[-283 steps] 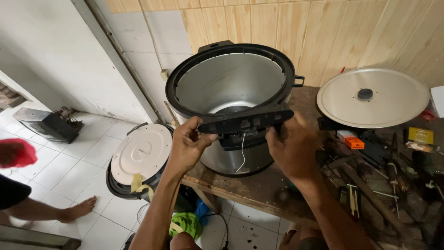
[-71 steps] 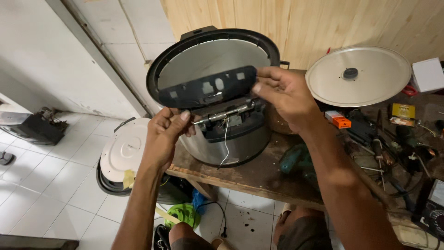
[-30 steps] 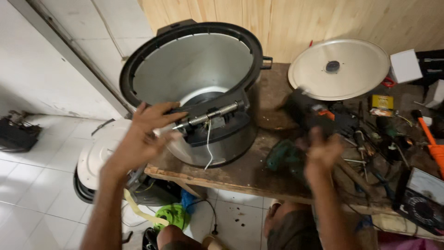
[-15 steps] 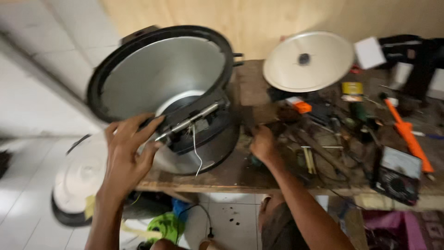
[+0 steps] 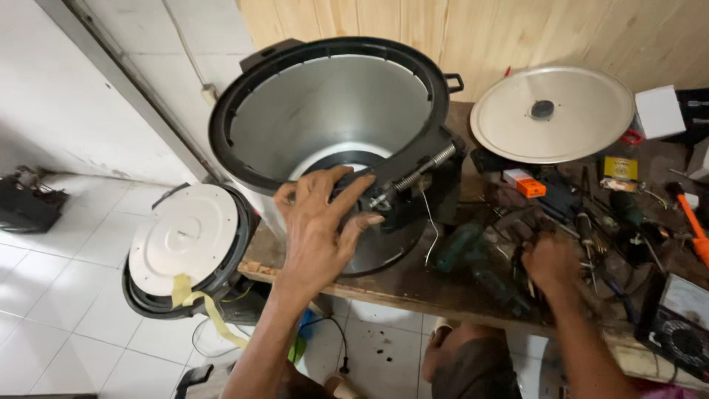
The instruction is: The person disassembles a rice cooker, removing the lid and internal components. They manipulate a black plastic part with a spring mechanism, using a hammer to tap it into place on the cooker body.
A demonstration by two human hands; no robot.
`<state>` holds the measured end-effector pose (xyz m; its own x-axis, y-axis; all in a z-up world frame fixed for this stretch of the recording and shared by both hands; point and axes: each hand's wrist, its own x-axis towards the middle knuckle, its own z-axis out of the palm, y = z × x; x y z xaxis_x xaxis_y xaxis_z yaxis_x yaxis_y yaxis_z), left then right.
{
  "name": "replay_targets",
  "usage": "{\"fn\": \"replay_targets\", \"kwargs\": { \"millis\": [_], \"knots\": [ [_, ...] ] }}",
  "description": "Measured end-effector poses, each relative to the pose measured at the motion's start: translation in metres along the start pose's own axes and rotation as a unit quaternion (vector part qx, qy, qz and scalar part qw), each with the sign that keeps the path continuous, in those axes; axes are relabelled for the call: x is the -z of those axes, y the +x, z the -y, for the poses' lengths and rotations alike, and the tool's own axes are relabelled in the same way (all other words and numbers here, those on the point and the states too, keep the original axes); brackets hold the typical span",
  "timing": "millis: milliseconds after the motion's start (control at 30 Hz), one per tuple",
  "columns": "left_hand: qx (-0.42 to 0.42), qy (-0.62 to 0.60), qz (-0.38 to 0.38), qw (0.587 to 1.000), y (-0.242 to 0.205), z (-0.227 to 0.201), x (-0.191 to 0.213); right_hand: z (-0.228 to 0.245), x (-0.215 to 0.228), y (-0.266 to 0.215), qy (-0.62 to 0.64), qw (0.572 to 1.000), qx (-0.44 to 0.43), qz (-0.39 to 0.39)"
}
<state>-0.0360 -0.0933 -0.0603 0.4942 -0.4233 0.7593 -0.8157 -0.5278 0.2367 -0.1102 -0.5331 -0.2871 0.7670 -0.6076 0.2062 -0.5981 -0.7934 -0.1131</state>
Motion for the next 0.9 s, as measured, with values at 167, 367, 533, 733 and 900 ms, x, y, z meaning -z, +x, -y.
{"fn": "replay_targets", "kwargs": {
  "millis": [167,367,533,733,900],
  "knots": [
    [-0.025,0.048,-0.024,0.998,0.001,-0.003,0.004,-0.007,0.009,0.013,0.239,0.964,-0.117,0.0],
    [-0.009,0.088,0.019,0.996,-0.002,0.008,0.004,0.007,0.073,-0.038,0.411,0.906,-0.099,-0.014],
    [-0.002,0.107,-0.026,0.994,-0.005,0.019,0.003,0.088,0.142,-0.132,0.558,0.822,-0.053,-0.101],
    [-0.016,0.063,-0.01,0.998,-0.002,0.023,0.015,0.191,0.21,-0.194,0.681,0.716,0.114,0.108],
    [-0.03,0.03,-0.001,0.999,-0.003,0.023,0.02,0.231,0.251,-0.209,0.641,0.68,0.3,0.19]
  ]
}}
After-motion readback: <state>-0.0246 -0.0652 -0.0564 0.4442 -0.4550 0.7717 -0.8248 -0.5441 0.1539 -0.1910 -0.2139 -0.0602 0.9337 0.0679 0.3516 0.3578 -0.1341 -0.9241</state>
